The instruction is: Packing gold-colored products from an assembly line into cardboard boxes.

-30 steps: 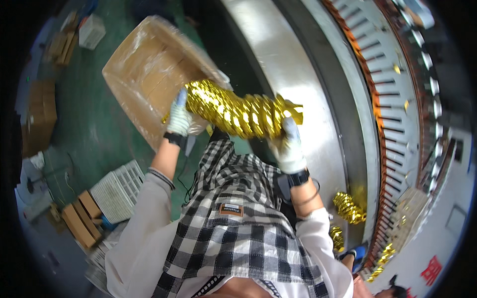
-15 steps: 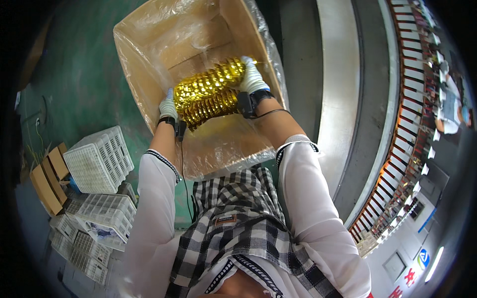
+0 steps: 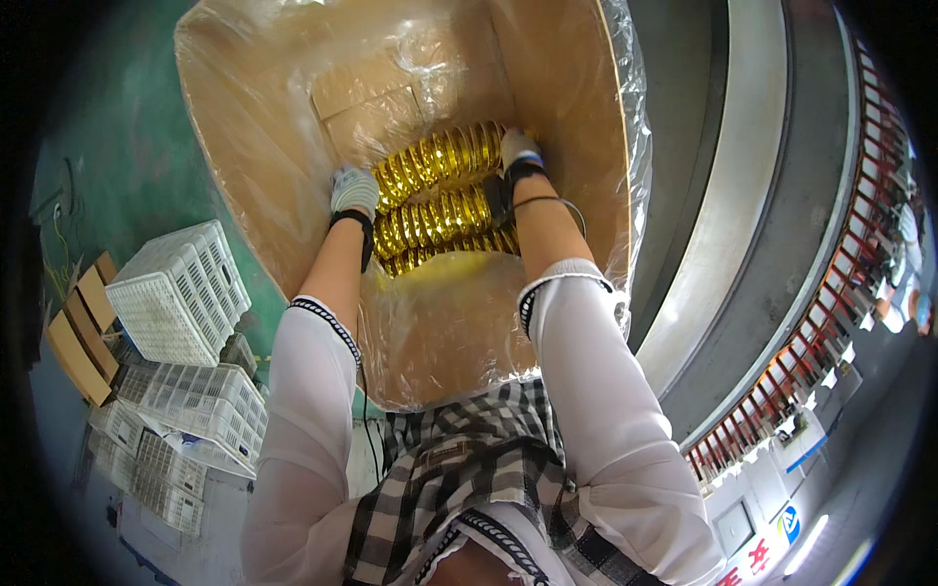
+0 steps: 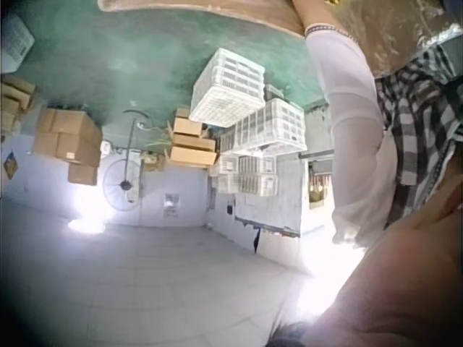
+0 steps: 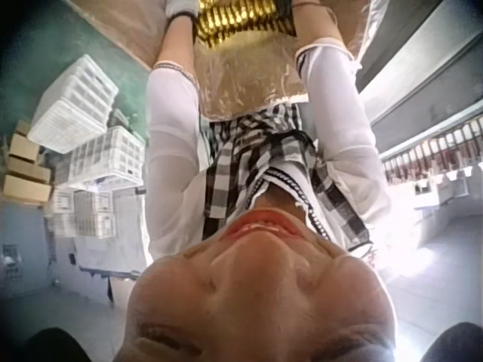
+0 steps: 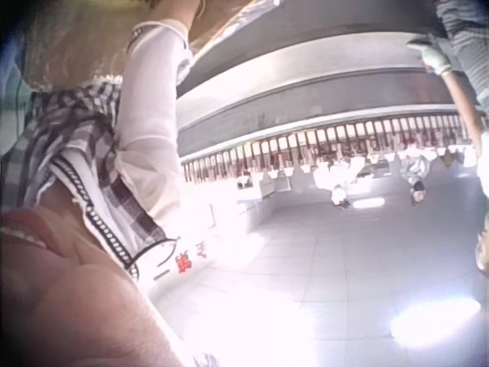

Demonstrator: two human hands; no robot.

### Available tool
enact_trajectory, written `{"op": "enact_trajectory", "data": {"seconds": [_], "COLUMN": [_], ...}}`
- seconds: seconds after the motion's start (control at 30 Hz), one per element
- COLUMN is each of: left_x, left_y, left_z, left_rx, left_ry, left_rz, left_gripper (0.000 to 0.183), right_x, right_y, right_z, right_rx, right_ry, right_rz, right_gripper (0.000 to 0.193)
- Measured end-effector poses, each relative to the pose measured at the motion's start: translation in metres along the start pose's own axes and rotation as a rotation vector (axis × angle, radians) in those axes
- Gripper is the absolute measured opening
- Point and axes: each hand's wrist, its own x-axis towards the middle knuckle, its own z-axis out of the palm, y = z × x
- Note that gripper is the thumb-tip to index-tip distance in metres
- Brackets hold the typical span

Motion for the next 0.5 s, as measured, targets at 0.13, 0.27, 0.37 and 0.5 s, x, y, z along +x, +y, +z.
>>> {"op": "enact_trajectory", "data": {"seconds": [0.13,0.27,0.37,0.5], "left_x": [0.002,-0.058,-0.094,-0.108], "left_y": [0.039,0.135,0.156,0.133], "left_z": [0.025,0.044,0.042,0.049], "left_rx": [0.499,0.099,0.345,0.45], "left_ry": [-0.007,0.12,-0.094,0.015], "left_rz": [0.65,1.15,1.151,1.131], "left_gripper": [0.06,0.063,0.072,0.085], "right_x": [-0.061,-0.085,-0.105,-0.171], "right_y": [0.029,0.105,0.114,0.077], "right_z": [-0.062,-0.042,-0.039,-0.081], "right_rx": [-0.073,-0.296,0.722,1.12], "right_ry": [-0.124,-0.054,0.132,0.348], "right_rz": [-0.152,-0.212,0.225,0.393], "right_gripper": [0.029,0.089,0.062,0.056]}}
